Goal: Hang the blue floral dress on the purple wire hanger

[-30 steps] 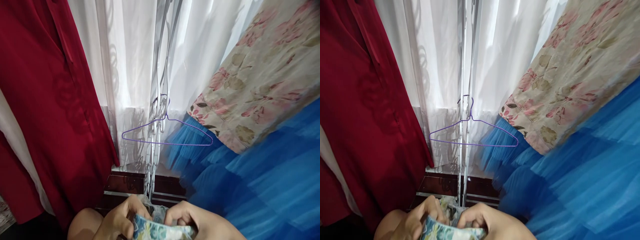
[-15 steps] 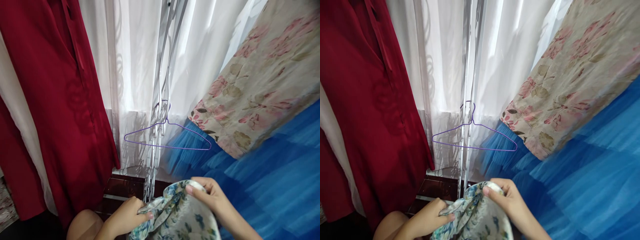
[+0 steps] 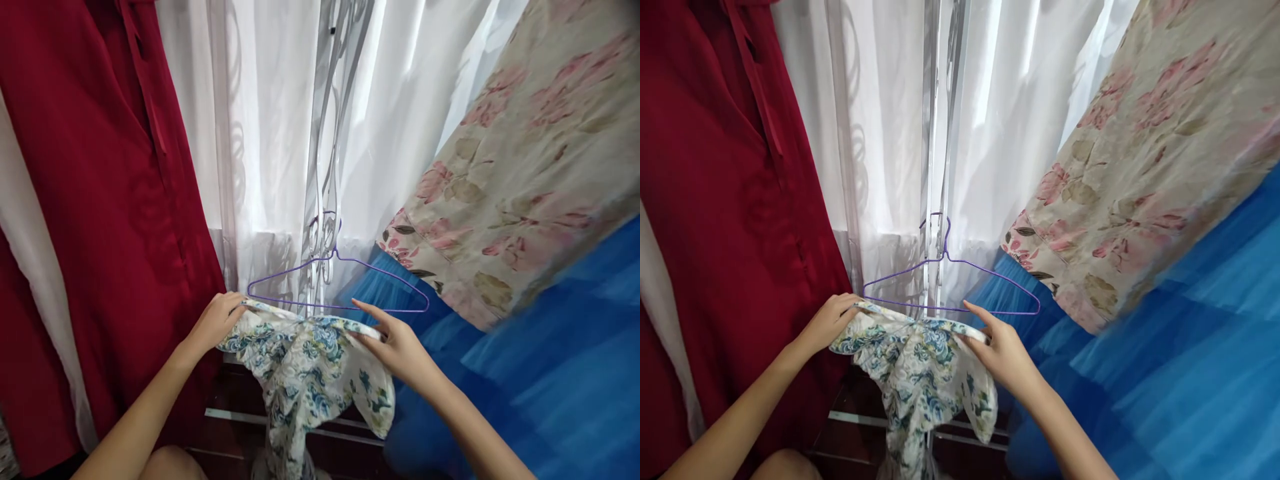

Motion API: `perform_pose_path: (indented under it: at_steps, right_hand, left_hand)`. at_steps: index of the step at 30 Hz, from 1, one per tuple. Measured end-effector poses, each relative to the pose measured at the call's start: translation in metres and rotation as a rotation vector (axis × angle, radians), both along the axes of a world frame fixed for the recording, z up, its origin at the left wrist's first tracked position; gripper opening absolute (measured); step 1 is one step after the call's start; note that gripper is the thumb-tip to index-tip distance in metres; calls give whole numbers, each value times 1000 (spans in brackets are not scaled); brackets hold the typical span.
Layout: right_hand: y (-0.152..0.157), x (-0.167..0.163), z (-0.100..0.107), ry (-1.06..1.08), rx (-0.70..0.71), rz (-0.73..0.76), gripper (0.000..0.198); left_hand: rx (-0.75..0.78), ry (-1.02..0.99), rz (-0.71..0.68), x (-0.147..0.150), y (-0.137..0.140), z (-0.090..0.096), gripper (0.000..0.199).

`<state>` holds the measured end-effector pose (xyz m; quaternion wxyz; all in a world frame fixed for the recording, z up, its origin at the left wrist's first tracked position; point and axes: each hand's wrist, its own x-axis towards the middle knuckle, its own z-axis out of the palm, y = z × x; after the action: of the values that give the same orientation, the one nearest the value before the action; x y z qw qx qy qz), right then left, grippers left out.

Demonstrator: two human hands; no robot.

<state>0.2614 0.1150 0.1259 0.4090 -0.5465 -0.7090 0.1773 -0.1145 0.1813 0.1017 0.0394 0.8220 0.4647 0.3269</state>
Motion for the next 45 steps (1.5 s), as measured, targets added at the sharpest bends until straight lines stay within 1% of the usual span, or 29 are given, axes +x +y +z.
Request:
perform_pose_path:
  at_steps: [2, 4, 7, 11, 13, 15, 16, 18, 20, 21, 23, 26, 28, 30, 33, 35, 37, 39, 40, 41, 43, 44, 45]
  right_hand:
    - [15, -5, -2, -3, 54, -37, 54]
    - [27, -8, -8, 20, 57, -25, 40]
    - [32, -14, -19, 45, 37, 7, 40]
    - [25, -17, -30, 76, 25, 40, 38]
    - [17, -11, -30, 122, 18, 63, 34]
    - [10, 3, -26, 149, 55, 11, 33]
    - [6, 12, -22, 153, 95, -48, 41]
    - [1, 32, -14, 152, 185, -182, 66]
    - [0, 52, -4, 142, 227, -247, 87]
    - [3, 60, 2, 127, 219, -249, 94]
    - [13, 73, 12, 45, 141, -227, 102]
    - [34, 82, 22, -97, -8, -188, 100]
    - [46, 82, 24, -126, -42, -183, 99]
    - [51, 78, 23, -90, -43, -228, 95]
    - [49, 70, 22, 13, -67, -338, 87]
    - [45, 67, 23, 41, -58, -392, 94]
    - [41, 67, 25, 12, -46, -408, 110]
    - [40, 69, 27, -36, -75, -382, 120]
    - [40, 70, 27, -59, -100, -354, 119]
    - [40, 71, 27, -86, -123, -321, 113]
    - [41, 72, 25, -149, -153, -265, 91]
    - [41, 72, 23, -178, -159, -248, 80]
    - [40, 72, 21, -200, -155, -246, 74]
  left_hand:
    - [87, -50, 47, -2, 7, 9, 35]
    - [140, -82, 54, 3, 9, 18, 35]
    - [153, -127, 24, 22, 8, 35, 32]
    - [29, -191, -17, 58, 3, 61, 27]
    - [-46, -256, -67, 72, 1, 72, 22]
    - [-122, -359, -127, 80, 2, 78, 18]
    - [-169, -417, -148, 82, 2, 79, 18]
    - [-280, -516, -177, 82, 3, 76, 20]
    - [-370, -575, -190, 82, 3, 70, 25]
    - [-398, -593, -190, 83, 3, 66, 27]
    - [-417, -622, -175, 84, 1, 59, 30]
    - [-440, -639, -163, 85, -4, 55, 32]
    - [-467, -649, -177, 84, -6, 56, 34]
    - [-497, -665, -191, 82, -8, 57, 34]
    - [-529, -680, -201, 76, -7, 58, 34]
    - [-535, -676, -210, 74, -7, 57, 33]
    - [-523, -664, -221, 75, -9, 55, 31]
    - [-503, -652, -228, 77, -13, 55, 31]
    - [-496, -646, -230, 78, -15, 54, 30]
    - [-491, -642, -232, 78, -18, 54, 30]
    - [-495, -636, -240, 80, -23, 54, 29]
    - [-500, -638, -246, 80, -25, 54, 29]
    - [-506, -642, -253, 80, -27, 53, 29]
